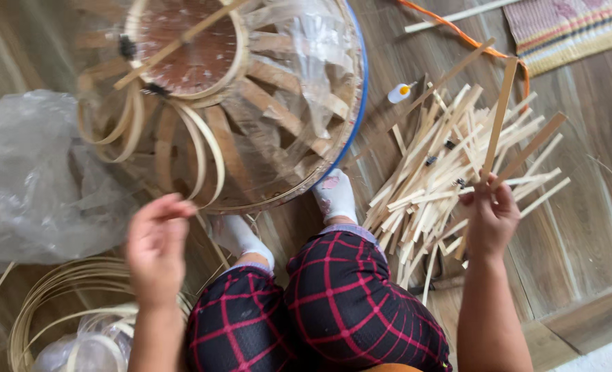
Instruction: The person constructs a bamboo lamp by applying glue to bamboo strips and attaching them to a spherical wooden frame.
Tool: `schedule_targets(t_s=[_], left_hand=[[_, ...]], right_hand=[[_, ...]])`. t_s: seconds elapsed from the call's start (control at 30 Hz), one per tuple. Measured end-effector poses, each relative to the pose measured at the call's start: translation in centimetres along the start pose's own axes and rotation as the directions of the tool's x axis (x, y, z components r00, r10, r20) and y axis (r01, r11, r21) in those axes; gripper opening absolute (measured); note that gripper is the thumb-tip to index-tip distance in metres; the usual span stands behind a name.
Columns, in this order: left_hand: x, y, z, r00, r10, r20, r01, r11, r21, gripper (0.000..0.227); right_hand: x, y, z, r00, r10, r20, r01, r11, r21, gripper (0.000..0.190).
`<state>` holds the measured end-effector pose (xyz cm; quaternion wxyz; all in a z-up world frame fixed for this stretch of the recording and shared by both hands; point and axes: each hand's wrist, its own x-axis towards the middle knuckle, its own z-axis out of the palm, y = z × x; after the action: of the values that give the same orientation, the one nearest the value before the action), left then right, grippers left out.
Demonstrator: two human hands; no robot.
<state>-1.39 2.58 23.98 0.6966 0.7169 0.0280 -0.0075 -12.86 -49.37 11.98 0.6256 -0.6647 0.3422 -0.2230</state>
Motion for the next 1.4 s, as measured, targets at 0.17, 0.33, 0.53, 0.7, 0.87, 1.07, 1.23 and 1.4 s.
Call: schedule_targets(t_s=[0.17, 0.33, 0.53, 0.7, 0.87, 1.07, 1.23, 1.4], left_hand=[[1.4, 4.0, 4.1, 0.906, -0.033, 0.422, -0.017, 0.993, 0.115, 0.055], [2.0, 3.5, 6.2, 0.911, -0.027, 0.411, 0.200, 0.902, -0.383, 0.033], [4.5, 0.4, 6.2, 0.974, 0.010, 0.227, 0.048, 0.967, -0.249, 0.019], [7.6, 0.2, 6.5, 0.979, -0.021, 0.203, 0.080, 0.956, -0.284, 0.020], [9.2, 0.5, 6.9, 0.991, -0.005, 0.134, 0.027, 0.986, -0.166, 0.032], [9.5, 1.2, 5.1, 0.986, 0.161, -0.039, -0.166, 0.955, -0.246, 0.015], [9.0, 2.2, 1.2, 0.903, 0.144, -0.406, -0.275, 0.917, -0.288, 0.016], [9.0, -0.8, 7.7, 0.984, 0.147, -0.104, -0.170, 0.948, -0.268, 0.015]], right_hand=[[-3.4, -6.7, 4.6, 0.834, -0.035, 0.551, 0.104, 0.990, -0.093, 0.014], [-7.0, -10.9, 13.8, 0.526, 0.116, 0.843, 0.284, 0.910, -0.302, 0.020], [-7.6, -13.2, 20.6, 0.516, 0.200, 0.833, 0.284, 0.878, -0.386, 0.022], [-5.7, -13.3, 23.7, 0.620, 0.185, 0.762, 0.225, 0.889, -0.399, 0.022], [-4.0, -12.2, 24.0, 0.526, 0.295, 0.798, 0.240, 0.848, -0.472, 0.023], [0.3, -6.8, 17.6, 0.509, 0.308, 0.804, 0.377, 0.760, -0.530, 0.023], [8.0, -7.3, 8.0, 0.727, -0.293, 0.621, 0.614, 0.684, -0.395, 0.009], [7.0, -8.8, 10.8, 0.690, -0.070, 0.720, 0.338, 0.911, -0.236, 0.033]])
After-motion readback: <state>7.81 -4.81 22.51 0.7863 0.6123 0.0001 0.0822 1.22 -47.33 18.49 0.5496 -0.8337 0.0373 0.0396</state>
